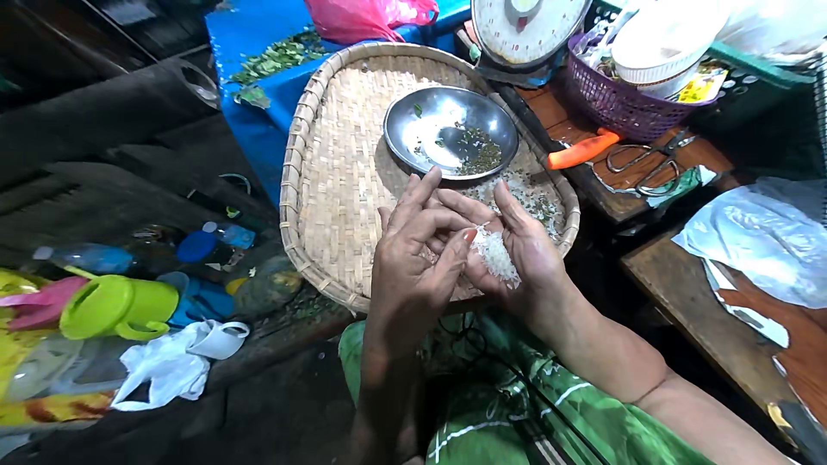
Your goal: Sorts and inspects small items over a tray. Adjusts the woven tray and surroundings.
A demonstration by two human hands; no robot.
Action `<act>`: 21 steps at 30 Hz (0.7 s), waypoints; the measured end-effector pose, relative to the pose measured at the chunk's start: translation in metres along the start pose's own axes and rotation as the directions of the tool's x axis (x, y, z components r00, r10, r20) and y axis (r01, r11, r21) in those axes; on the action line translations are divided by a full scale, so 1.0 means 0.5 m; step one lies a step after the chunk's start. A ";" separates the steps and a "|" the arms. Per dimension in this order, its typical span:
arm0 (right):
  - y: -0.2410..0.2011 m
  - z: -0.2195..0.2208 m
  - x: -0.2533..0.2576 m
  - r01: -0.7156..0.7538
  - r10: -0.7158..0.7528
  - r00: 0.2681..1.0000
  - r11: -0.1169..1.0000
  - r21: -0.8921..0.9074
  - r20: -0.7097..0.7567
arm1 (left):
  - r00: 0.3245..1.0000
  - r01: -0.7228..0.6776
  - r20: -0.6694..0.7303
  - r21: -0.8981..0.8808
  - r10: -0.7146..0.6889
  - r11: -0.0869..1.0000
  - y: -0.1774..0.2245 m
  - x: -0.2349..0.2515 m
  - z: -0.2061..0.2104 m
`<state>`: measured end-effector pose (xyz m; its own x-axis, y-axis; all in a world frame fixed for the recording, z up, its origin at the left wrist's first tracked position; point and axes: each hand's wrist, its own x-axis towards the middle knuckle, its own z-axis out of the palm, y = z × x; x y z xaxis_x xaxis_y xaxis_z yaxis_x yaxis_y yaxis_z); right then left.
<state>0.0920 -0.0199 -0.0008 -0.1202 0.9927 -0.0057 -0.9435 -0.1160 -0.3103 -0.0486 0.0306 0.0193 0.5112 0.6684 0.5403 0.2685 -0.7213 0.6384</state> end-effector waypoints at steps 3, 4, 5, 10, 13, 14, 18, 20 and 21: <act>0.000 -0.003 0.002 0.007 -0.007 1.000 1.000 -0.005 0.030 | 0.999 0.023 -0.026 -0.017 -0.023 1.000 0.003 -0.001 -0.002; 0.001 -0.003 0.001 0.008 -0.008 0.999 1.000 -0.004 0.033 | 0.999 0.022 -0.034 -0.027 -0.022 0.999 0.003 -0.001 -0.002; 0.001 -0.002 0.001 0.011 -0.011 0.999 1.000 0.001 0.034 | 0.999 0.018 -0.040 -0.043 -0.020 0.999 0.002 -0.001 -0.002; -0.004 -0.010 0.001 0.037 -0.035 0.996 0.999 -0.022 0.080 | 0.995 0.030 -0.095 -0.126 -0.042 0.992 0.002 -0.004 -0.001; -0.008 -0.014 0.005 0.058 -0.056 0.994 0.998 -0.012 0.099 | 0.993 0.037 -0.106 -0.139 -0.052 0.990 0.001 -0.006 -0.002; -0.009 -0.013 0.005 0.064 -0.063 0.994 0.998 -0.010 0.093 | 0.993 0.033 -0.105 -0.144 -0.049 0.989 0.000 -0.006 -0.002; -0.012 -0.010 0.005 0.069 -0.068 0.994 0.998 -0.004 0.082 | 0.995 0.012 -0.097 -0.172 -0.029 0.985 -0.001 -0.006 -0.001; -0.012 -0.010 0.005 0.064 -0.065 0.995 0.998 0.008 0.074 | 0.994 0.012 -0.103 -0.165 -0.030 0.986 -0.001 -0.007 -0.002; -0.012 -0.010 0.005 0.060 -0.061 0.995 0.998 0.018 0.074 | 0.993 0.016 -0.113 -0.154 -0.034 0.988 -0.002 -0.007 -0.001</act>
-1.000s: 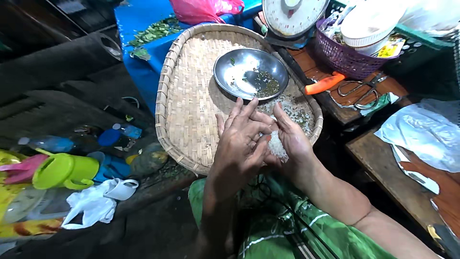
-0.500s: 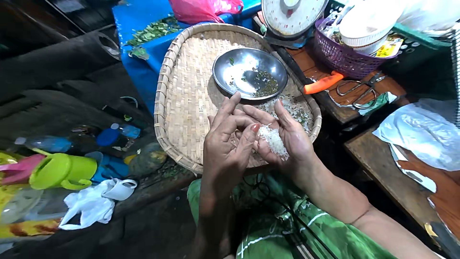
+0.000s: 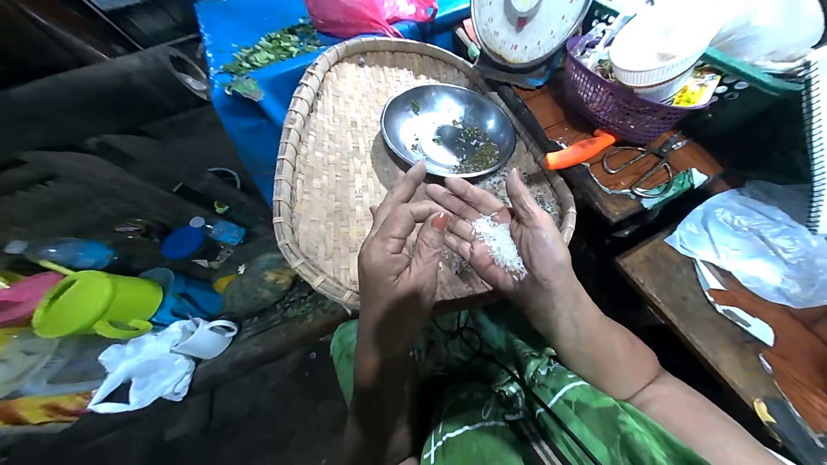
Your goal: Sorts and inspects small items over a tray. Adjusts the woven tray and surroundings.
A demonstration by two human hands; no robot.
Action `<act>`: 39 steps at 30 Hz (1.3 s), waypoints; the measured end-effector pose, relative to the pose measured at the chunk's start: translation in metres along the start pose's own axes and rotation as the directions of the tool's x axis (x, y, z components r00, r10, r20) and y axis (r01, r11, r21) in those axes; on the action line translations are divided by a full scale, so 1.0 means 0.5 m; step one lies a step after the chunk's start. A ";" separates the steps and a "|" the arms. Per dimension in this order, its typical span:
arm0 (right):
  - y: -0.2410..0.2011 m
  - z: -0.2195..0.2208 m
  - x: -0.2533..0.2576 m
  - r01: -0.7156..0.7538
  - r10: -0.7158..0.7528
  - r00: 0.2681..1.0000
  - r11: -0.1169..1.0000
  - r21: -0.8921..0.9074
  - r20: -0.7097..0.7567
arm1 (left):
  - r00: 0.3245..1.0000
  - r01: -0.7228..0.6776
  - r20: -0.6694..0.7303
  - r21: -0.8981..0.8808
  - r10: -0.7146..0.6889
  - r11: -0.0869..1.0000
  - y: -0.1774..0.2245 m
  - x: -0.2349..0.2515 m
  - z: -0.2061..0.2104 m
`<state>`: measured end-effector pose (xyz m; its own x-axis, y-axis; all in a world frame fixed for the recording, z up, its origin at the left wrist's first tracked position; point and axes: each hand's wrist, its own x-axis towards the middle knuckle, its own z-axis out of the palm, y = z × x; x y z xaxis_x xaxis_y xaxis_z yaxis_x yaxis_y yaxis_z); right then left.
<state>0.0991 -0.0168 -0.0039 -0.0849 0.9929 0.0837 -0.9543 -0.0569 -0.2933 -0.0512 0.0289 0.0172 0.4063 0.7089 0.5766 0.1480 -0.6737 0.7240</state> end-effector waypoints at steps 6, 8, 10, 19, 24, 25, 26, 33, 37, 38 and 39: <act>-0.004 0.002 0.001 -0.010 0.011 1.000 1.000 0.020 -0.014 | 0.998 0.037 -0.046 -0.044 -0.039 0.998 0.002 0.000 0.000; -0.006 0.000 0.002 -0.008 0.007 1.000 1.000 0.010 0.006 | 0.999 0.037 -0.029 -0.073 -0.039 0.997 0.003 0.000 -0.002; -0.006 0.002 0.002 -0.001 0.001 1.000 1.000 0.009 0.000 | 0.999 0.034 -0.018 -0.087 -0.036 0.996 0.003 -0.001 -0.003; -0.005 0.004 -0.003 0.006 -0.006 1.000 0.999 0.041 -0.008 | 0.998 0.069 0.028 -0.194 -0.065 0.979 -0.001 -0.004 -0.004; -0.008 0.003 -0.004 0.001 -0.001 1.000 0.999 0.049 -0.012 | 0.998 0.062 0.036 -0.180 -0.056 0.982 -0.003 -0.003 -0.002; -0.008 0.003 -0.004 0.002 -0.002 1.000 0.999 0.054 -0.014 | 0.998 0.061 0.039 -0.174 -0.055 0.983 -0.003 -0.003 -0.003; -0.009 0.003 -0.003 0.004 -0.003 1.000 0.999 0.052 -0.017 | 0.998 0.062 0.042 -0.167 -0.056 0.984 -0.002 -0.002 -0.003; -0.012 0.005 0.000 0.018 -0.018 1.000 1.000 0.018 -0.026 | 0.997 0.078 0.008 -0.130 -0.078 0.988 -0.005 -0.002 -0.001; -0.016 0.005 0.000 0.023 -0.023 1.000 1.000 0.001 -0.021 | 0.997 0.047 -0.051 -0.136 -0.055 0.990 -0.007 0.001 0.002; -0.017 0.005 0.000 0.026 -0.026 0.999 1.000 -0.009 -0.018 | 0.998 0.040 -0.049 -0.126 -0.047 0.991 -0.006 0.001 0.002; -0.017 0.005 0.000 0.030 -0.030 0.999 0.999 -0.020 -0.017 | 0.998 0.035 -0.038 -0.120 -0.040 0.992 -0.005 0.001 0.002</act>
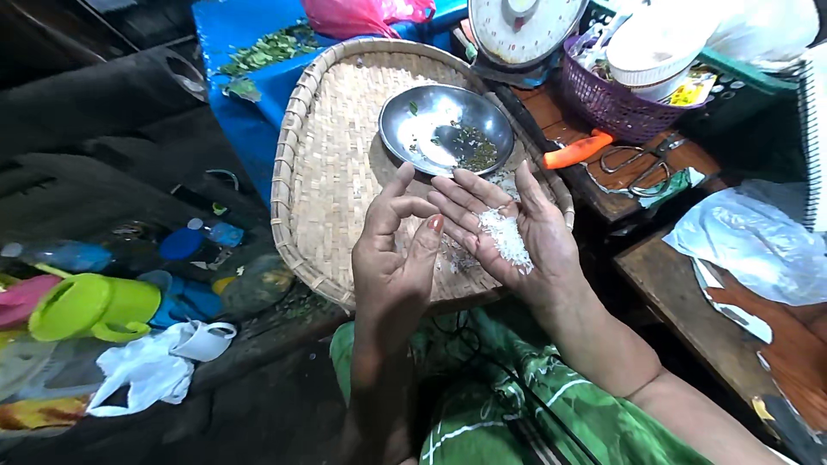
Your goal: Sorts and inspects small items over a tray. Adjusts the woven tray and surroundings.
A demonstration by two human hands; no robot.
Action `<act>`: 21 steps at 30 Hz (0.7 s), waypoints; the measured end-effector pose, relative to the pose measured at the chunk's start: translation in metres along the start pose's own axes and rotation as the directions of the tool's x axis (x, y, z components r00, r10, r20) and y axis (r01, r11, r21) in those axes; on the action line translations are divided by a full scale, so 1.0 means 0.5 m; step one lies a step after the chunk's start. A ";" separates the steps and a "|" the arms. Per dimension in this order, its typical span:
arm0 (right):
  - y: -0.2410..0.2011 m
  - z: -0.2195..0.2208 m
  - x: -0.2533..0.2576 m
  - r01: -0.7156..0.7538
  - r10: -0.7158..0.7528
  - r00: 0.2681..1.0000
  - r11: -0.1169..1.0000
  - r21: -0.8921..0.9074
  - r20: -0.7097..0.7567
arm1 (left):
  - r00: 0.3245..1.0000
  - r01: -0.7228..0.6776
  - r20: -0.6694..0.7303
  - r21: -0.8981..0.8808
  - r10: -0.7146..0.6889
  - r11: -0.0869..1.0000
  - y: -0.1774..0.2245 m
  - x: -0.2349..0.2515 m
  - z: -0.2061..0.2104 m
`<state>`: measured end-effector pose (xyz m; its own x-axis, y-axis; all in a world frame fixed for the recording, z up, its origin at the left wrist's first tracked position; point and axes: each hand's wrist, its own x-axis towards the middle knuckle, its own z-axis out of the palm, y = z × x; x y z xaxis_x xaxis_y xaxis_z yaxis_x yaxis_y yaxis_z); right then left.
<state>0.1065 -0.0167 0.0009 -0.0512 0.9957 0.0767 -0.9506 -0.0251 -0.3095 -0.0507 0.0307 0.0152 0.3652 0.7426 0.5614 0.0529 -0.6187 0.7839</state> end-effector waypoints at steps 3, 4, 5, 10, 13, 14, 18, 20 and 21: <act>0.000 0.002 0.000 0.008 -0.008 1.000 1.000 0.001 -0.008 | 0.998 -0.037 0.057 0.023 0.036 0.999 0.001 0.001 0.000; 0.000 0.002 0.000 0.009 -0.009 1.000 1.000 0.004 -0.008 | 0.995 -0.055 0.085 0.040 0.051 0.998 0.001 0.001 0.000; 0.000 0.001 0.000 0.011 -0.011 1.000 1.000 0.000 -0.002 | 0.991 -0.078 0.115 0.057 0.071 0.995 0.002 0.001 0.000; 0.004 0.013 -0.002 0.033 -0.035 0.996 0.999 -0.031 -0.076 | 0.946 -0.278 0.246 0.292 0.210 0.915 -0.001 -0.008 0.022; 0.007 0.017 -0.008 0.022 -0.026 0.999 0.996 -0.085 -0.047 | 0.935 -0.300 0.310 0.429 0.173 0.852 -0.001 -0.011 0.036; 0.010 0.016 -0.009 0.029 -0.039 0.997 0.989 -0.146 -0.062 | 0.935 -0.294 0.317 0.446 0.158 0.846 0.000 -0.011 0.038; 0.020 0.001 -0.007 -0.029 0.029 0.999 0.999 -0.018 -0.016 | 0.958 -0.234 0.263 0.493 0.112 0.838 -0.003 -0.009 0.037; 0.020 0.005 -0.007 -0.055 0.054 0.998 0.999 -0.004 -0.026 | 0.969 -0.208 0.223 0.501 0.106 0.840 -0.003 -0.007 0.035; 0.019 0.006 -0.007 -0.057 0.057 0.998 0.998 0.006 -0.016 | 0.973 -0.197 0.202 0.500 0.107 0.844 -0.004 -0.006 0.033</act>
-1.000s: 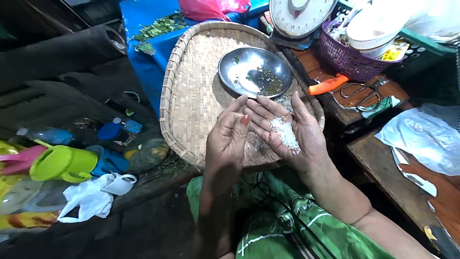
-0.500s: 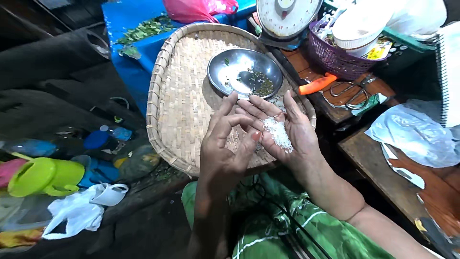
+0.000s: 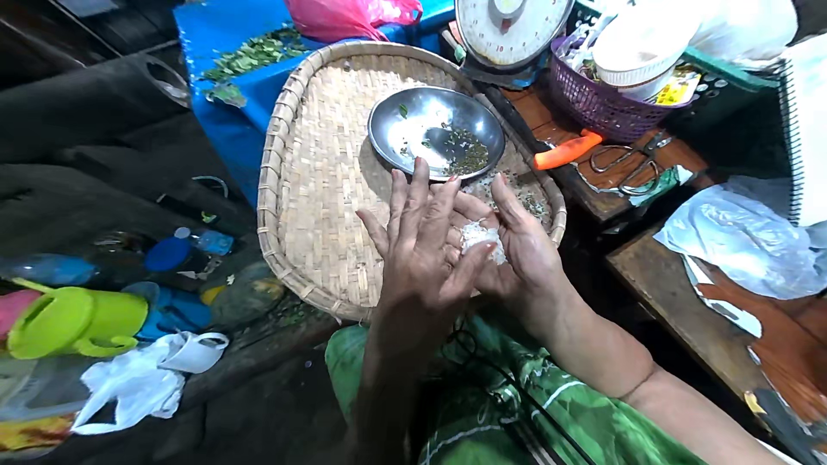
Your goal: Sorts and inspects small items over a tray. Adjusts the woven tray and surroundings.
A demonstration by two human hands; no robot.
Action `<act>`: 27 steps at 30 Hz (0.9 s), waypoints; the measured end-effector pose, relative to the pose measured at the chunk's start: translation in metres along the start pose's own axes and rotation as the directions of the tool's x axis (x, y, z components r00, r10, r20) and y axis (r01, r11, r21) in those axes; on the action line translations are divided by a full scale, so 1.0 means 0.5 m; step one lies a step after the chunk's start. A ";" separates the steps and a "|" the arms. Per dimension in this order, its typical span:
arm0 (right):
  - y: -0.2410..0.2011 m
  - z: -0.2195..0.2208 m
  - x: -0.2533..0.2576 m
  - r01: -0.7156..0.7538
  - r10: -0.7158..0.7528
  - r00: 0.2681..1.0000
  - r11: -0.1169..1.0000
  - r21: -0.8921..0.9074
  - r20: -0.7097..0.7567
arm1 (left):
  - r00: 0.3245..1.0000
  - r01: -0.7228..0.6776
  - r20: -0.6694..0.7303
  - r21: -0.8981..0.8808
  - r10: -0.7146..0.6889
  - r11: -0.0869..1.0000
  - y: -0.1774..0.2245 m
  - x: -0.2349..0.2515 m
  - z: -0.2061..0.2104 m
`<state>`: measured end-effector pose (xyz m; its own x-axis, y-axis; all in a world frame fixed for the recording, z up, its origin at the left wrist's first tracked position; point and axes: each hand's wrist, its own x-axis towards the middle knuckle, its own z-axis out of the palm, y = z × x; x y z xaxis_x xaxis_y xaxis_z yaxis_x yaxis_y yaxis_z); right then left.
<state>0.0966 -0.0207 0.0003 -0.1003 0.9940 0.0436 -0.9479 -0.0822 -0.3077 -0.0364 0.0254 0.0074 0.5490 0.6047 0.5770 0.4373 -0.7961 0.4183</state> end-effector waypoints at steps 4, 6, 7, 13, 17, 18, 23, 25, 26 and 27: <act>-0.005 -0.001 0.002 0.031 -0.032 0.999 0.999 0.009 0.019 | 0.993 0.073 -0.086 -0.072 -0.079 0.995 0.001 0.000 -0.009; -0.006 -0.002 0.003 0.031 -0.032 0.999 0.998 0.047 0.022 | 0.986 0.092 -0.122 -0.154 -0.111 0.984 0.000 0.000 -0.014; -0.006 -0.002 0.003 0.027 -0.029 0.999 0.997 0.077 0.026 | 0.983 0.091 -0.137 -0.197 -0.119 0.976 0.000 0.000 -0.017; -0.018 0.001 0.002 0.030 -0.037 0.998 0.990 0.139 0.050 | 0.971 0.066 -0.188 -0.393 -0.151 0.917 -0.001 -0.002 -0.019; -0.024 0.004 0.002 0.049 -0.054 0.998 0.987 0.151 0.026 | 0.971 0.035 -0.209 -0.347 -0.114 0.937 0.005 -0.005 -0.013; -0.025 0.003 0.003 0.054 -0.058 0.998 0.986 0.161 0.023 | 0.973 0.010 -0.215 -0.323 -0.083 0.946 0.005 -0.006 -0.012; -0.027 -0.004 0.014 0.112 -0.107 0.993 0.979 0.169 -0.042 | 0.966 -0.046 -0.256 -0.341 -0.045 0.939 0.001 -0.009 -0.006; -0.023 -0.017 0.030 0.126 -0.107 0.985 0.982 0.139 -0.136 | 0.959 -0.013 -0.269 -0.365 -0.092 0.931 0.003 -0.009 -0.007; -0.020 -0.026 0.040 0.128 -0.104 0.976 0.985 0.118 -0.190 | 0.955 -0.008 -0.277 -0.373 -0.103 0.928 0.002 -0.010 -0.007; -0.017 -0.033 0.050 0.128 -0.098 0.965 0.986 0.110 -0.244 | 0.952 -0.008 -0.285 -0.388 -0.111 0.922 0.000 -0.010 -0.008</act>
<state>0.1072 0.0061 -0.0115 0.0696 0.9846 -0.1602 -0.9805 0.0379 -0.1927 -0.0419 0.0224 0.0073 0.2714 0.6577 0.7027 0.1223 -0.7478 0.6526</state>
